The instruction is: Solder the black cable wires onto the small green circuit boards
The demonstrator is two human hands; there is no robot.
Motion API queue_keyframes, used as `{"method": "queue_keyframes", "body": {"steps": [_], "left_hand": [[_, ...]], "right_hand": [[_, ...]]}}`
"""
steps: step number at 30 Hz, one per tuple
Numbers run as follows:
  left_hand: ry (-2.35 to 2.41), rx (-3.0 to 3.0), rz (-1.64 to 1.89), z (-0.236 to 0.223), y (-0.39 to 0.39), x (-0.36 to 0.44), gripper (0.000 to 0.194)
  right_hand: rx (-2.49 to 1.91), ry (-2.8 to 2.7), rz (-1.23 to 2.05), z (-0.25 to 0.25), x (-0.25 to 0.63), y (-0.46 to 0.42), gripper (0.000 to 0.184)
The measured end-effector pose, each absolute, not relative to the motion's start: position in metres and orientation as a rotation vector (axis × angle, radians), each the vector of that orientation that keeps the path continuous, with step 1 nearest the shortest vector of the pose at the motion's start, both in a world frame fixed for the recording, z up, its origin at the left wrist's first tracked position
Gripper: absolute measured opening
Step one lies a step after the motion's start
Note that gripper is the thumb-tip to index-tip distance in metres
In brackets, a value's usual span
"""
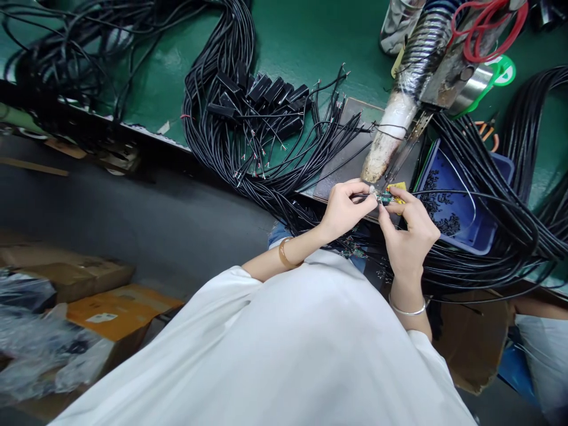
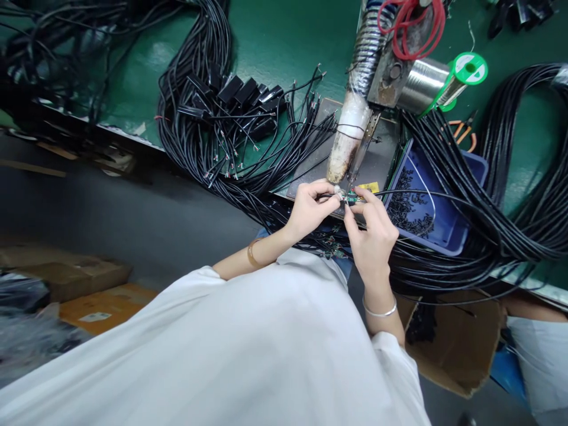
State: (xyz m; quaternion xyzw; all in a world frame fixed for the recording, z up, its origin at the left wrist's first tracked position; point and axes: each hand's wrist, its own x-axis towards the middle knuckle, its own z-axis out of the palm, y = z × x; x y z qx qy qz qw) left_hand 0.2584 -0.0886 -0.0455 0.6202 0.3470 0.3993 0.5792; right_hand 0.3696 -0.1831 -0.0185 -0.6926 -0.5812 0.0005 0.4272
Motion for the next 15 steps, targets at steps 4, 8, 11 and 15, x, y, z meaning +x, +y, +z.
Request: {"method": "queue_keyframes", "body": {"steps": [4, 8, 11, 15], "left_hand": [[0.796, 1.487, 0.955, -0.0430, -0.0880, 0.2570, 0.013], [0.810, 1.488, 0.905, -0.0423, -0.0870, 0.2570, 0.011], [0.818, 1.464, 0.869, -0.0441, -0.0869, 0.2580, 0.010], [0.830, 1.454, 0.858, -0.0468, -0.0872, 0.2591, 0.012]], "right_hand": [[-1.719, -1.458, -0.010, -0.0164, 0.3686, -0.1831, 0.006], [-1.721, -1.452, 0.001, -0.0180, 0.3688, -0.1837, 0.010], [-1.724, -1.438, 0.005, -0.0200, 0.3690, -0.1832, 0.011], [-1.733, -1.431, -0.004, -0.0206, 0.3689, -0.1814, 0.009]]}}
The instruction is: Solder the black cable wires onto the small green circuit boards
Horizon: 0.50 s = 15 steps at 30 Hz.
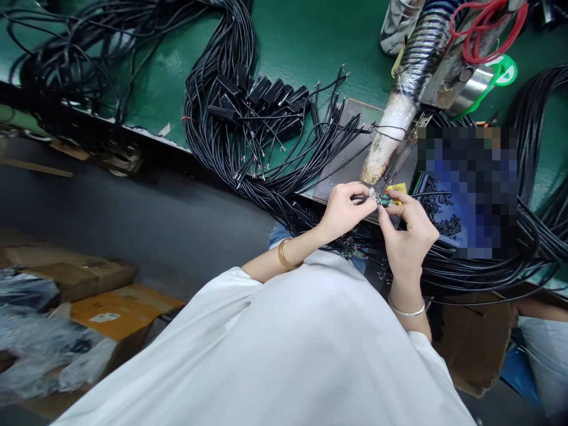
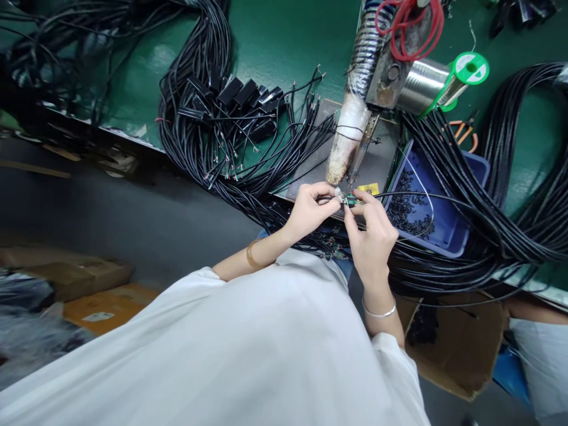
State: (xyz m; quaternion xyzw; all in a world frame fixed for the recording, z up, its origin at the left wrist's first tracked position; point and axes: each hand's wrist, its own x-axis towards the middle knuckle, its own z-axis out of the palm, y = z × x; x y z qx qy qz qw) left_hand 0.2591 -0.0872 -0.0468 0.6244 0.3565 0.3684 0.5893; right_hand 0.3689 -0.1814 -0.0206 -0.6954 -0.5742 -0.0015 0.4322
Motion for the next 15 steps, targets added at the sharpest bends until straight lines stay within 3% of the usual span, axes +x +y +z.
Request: {"method": "queue_keyframes", "body": {"steps": [15], "left_hand": [[0.813, 1.464, 0.804, -0.0420, -0.0834, 0.2559, 0.012]], "right_hand": [[-1.744, -1.464, 0.021, -0.0185, 0.3678, -0.1831, 0.013]]}}
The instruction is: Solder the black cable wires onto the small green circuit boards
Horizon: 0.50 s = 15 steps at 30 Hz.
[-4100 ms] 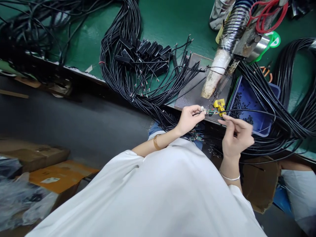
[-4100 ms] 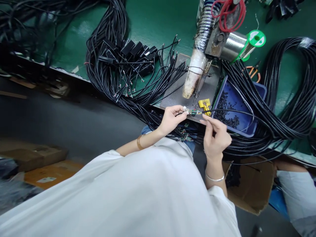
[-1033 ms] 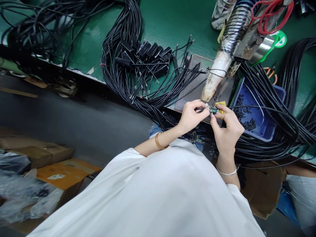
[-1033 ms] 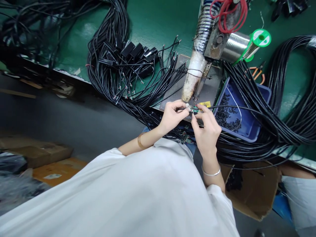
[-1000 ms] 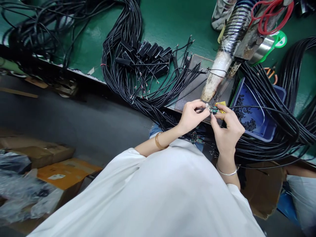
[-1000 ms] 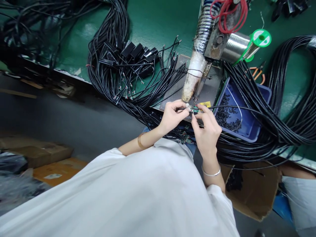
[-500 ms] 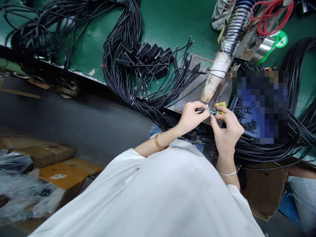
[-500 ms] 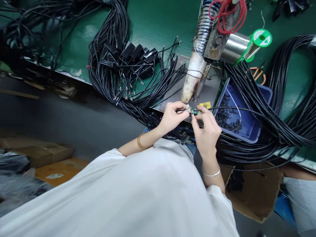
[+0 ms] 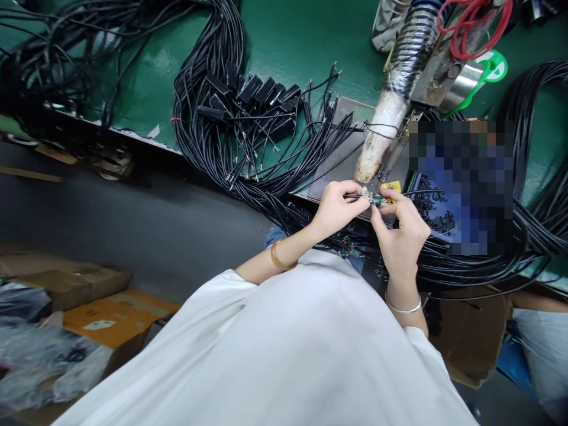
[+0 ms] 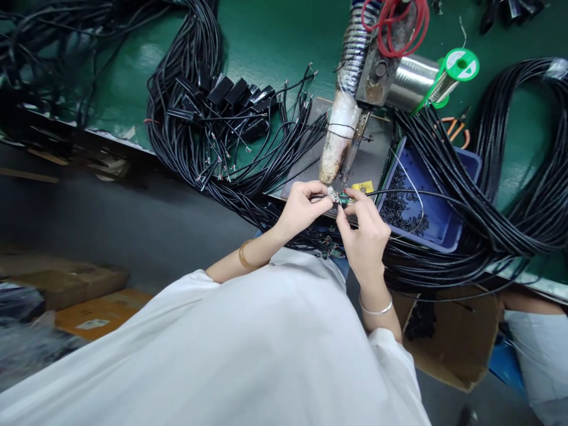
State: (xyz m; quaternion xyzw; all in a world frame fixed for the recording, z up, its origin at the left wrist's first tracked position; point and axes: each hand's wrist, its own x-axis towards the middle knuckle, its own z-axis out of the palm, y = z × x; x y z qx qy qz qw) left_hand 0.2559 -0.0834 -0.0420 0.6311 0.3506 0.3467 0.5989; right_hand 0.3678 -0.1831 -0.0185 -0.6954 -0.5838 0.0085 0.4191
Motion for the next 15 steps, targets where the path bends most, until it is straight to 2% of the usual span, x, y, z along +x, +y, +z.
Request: {"method": "queue_keyframes", "body": {"steps": [15], "left_hand": [[0.809, 1.522, 0.863, -0.0412, -0.0862, 0.2551, 0.013]], "right_hand": [[-1.772, -1.468, -0.046, -0.0166, 0.3671, -0.1831, 0.011]]}}
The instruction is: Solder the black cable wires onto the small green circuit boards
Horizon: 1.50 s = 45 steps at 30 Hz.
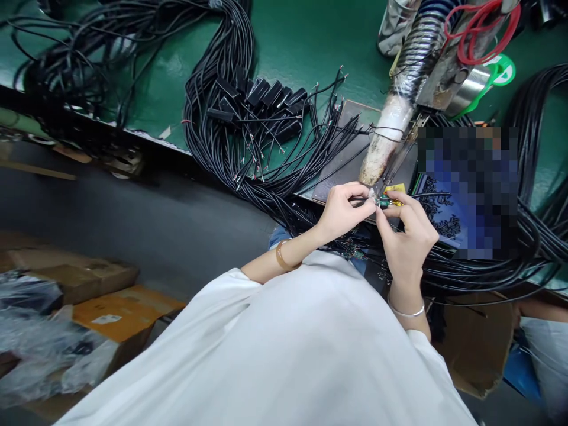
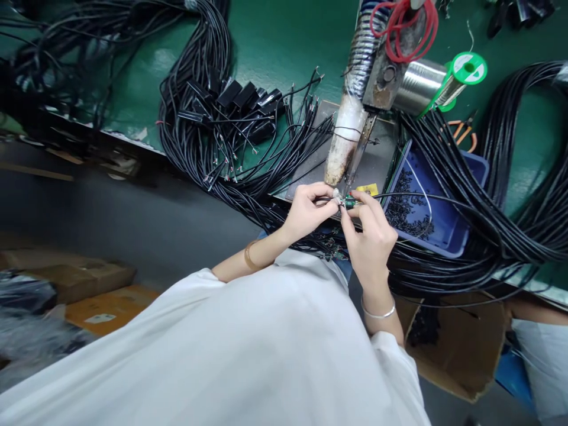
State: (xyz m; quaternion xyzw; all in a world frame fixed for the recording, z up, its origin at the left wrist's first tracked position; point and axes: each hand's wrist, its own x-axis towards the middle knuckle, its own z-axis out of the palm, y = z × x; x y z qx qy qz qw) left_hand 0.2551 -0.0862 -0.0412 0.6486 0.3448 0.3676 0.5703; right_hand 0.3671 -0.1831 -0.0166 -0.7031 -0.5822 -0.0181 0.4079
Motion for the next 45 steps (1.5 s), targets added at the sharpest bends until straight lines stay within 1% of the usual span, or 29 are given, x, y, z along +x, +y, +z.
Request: {"method": "queue_keyframes", "body": {"steps": [6, 17, 22, 27, 30, 33, 35, 38, 41, 43, 45], "left_hand": [[0.832, 1.453, 0.754, -0.040, -0.084, 0.255, 0.014], [0.814, 1.394, 0.792, -0.034, -0.081, 0.257, 0.014], [0.822, 1.428, 0.732, -0.037, -0.080, 0.253, 0.013], [0.812, 1.431, 0.713, -0.039, -0.082, 0.252, 0.014], [0.771, 1.414, 0.722, -0.038, -0.090, 0.250, 0.014], [0.691, 1.465, 0.711, -0.039, -0.100, 0.243, 0.013], [0.587, 1.572, 0.676, -0.041, -0.104, 0.233, 0.014], [0.497, 1.682, 0.658, -0.038, -0.095, 0.210, 0.014], [0.729, 1.776, 0.910, -0.028, -0.060, 0.180, 0.022], [1.008, 1.963, 1.126, -0.025, -0.022, 0.162, 0.021], [1.207, 2.165, 1.147, -0.030, 0.021, 0.151, 0.019]], "right_hand": [[-1.801, -1.546, 0.004, -0.020, 0.370, -0.186, 0.013], [-1.798, -1.520, -0.001, -0.010, 0.370, -0.183, 0.013], [-1.797, -1.602, 0.028, -0.014, 0.371, -0.186, 0.014], [-1.787, -1.587, 0.069, -0.017, 0.373, -0.188, 0.010], [-1.819, -1.522, 0.096, -0.017, 0.378, -0.193, 0.003], [-1.892, -1.581, 0.113, -0.018, 0.388, -0.201, 0.009], [-1.908, -1.661, 0.071, -0.019, 0.394, -0.209, 0.009], [-1.874, -1.716, 0.121, -0.017, 0.398, -0.223, 0.008], [-1.851, -1.722, 0.173, -0.011, 0.396, -0.233, 0.005], [-1.861, -1.720, 0.190, -0.009, 0.393, -0.236, 0.005], [-1.880, -1.713, 0.197, -0.008, 0.392, -0.236, 0.005]]}}
